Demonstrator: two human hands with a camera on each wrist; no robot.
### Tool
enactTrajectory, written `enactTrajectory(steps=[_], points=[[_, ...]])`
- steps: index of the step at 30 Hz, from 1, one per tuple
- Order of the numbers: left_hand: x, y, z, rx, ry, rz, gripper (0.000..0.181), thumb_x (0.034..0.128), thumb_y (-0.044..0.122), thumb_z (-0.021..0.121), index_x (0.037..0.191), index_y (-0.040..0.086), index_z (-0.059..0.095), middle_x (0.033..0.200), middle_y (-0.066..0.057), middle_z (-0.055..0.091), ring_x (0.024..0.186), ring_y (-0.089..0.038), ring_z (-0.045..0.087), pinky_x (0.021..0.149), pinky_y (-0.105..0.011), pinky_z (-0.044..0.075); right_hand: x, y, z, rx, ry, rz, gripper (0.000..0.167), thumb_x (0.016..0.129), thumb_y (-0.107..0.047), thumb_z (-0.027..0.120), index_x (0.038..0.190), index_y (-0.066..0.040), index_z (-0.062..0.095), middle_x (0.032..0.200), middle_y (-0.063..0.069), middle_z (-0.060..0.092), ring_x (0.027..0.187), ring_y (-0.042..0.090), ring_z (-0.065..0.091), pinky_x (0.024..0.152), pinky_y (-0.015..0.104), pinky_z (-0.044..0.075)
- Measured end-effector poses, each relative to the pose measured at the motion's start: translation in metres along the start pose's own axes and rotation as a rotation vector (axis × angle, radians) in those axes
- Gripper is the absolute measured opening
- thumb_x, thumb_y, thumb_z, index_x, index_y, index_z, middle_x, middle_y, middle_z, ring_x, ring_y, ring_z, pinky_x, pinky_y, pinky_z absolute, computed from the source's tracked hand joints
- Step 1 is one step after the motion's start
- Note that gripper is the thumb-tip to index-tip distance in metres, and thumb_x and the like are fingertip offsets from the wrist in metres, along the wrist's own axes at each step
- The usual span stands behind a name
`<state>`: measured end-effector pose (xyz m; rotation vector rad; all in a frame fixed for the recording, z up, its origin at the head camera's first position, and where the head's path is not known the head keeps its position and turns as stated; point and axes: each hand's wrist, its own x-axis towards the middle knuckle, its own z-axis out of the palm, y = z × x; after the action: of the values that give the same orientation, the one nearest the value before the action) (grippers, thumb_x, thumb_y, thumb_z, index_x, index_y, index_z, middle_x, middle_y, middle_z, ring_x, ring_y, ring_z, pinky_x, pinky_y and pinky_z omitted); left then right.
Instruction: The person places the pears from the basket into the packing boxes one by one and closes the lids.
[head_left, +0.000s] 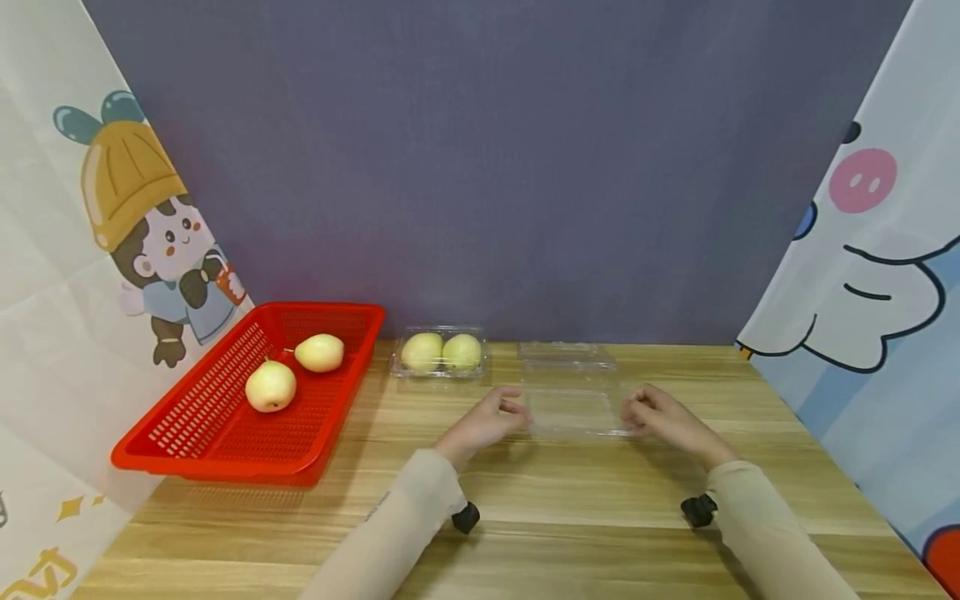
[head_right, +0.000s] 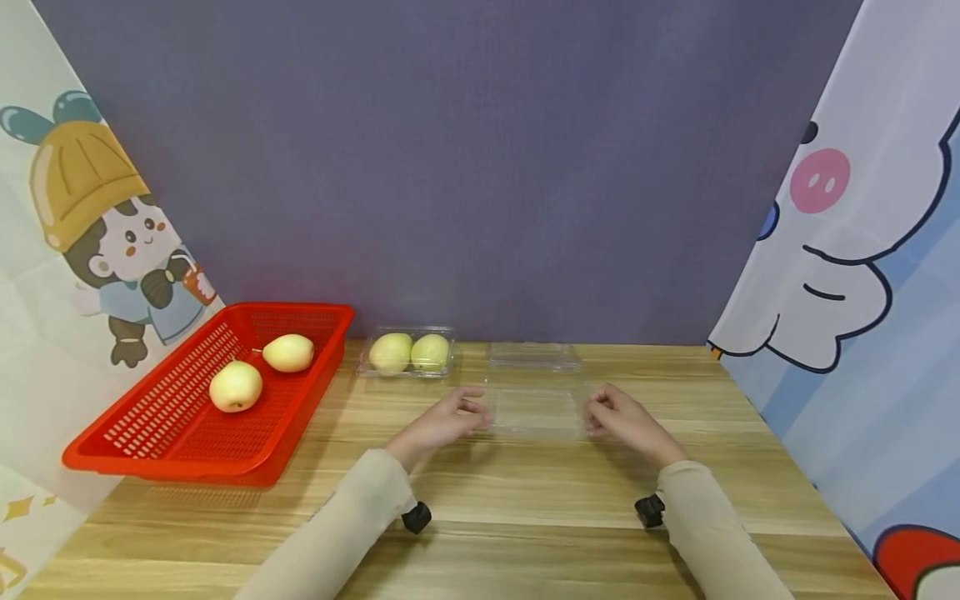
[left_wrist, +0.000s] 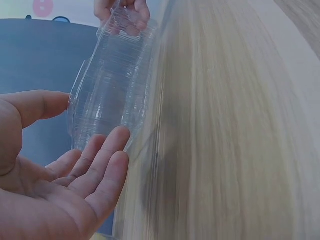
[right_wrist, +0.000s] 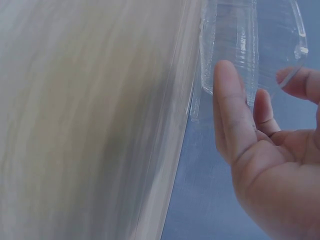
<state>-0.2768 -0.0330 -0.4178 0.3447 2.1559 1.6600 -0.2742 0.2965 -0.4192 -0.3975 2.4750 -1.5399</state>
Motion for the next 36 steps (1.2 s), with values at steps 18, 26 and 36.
enactTrajectory(steps=[18, 26, 36], points=[[-0.006, -0.008, -0.013, -0.024, 0.017, 0.027, 0.06, 0.0991, 0.017, 0.062, 0.149, -0.002, 0.034, 0.122, -0.017, 0.055, 0.106, -0.028, 0.065, 0.099, -0.047, 0.048, 0.009, -0.005, 0.013, -0.01, -0.036, 0.024, 0.028, 0.106, -0.017, 0.045, 0.116, 0.009, 0.045, 0.105, 0.019, 0.058, 0.093, 0.026, 0.062, 0.08, 0.038, 0.057], [-0.011, -0.011, -0.017, 0.008, 0.031, 0.037, 0.057, 0.101, 0.021, 0.061, 0.146, -0.004, 0.037, 0.124, -0.02, 0.056, 0.105, -0.03, 0.065, 0.098, -0.046, 0.05, 0.01, -0.006, 0.018, 0.009, -0.062, 0.016, 0.028, 0.107, -0.018, 0.045, 0.117, 0.008, 0.044, 0.107, 0.021, 0.058, 0.097, 0.03, 0.063, 0.083, 0.041, 0.057], [-0.012, -0.015, -0.025, 0.025, 0.03, 0.029, 0.057, 0.1002, 0.023, 0.063, 0.144, -0.004, 0.038, 0.122, -0.018, 0.058, 0.1, -0.026, 0.066, 0.093, -0.044, 0.052, 0.012, -0.002, 0.023, 0.03, -0.096, 0.019, 0.03, 0.108, -0.024, 0.045, 0.114, 0.005, 0.046, 0.108, 0.022, 0.058, 0.097, 0.028, 0.064, 0.085, 0.039, 0.057]])
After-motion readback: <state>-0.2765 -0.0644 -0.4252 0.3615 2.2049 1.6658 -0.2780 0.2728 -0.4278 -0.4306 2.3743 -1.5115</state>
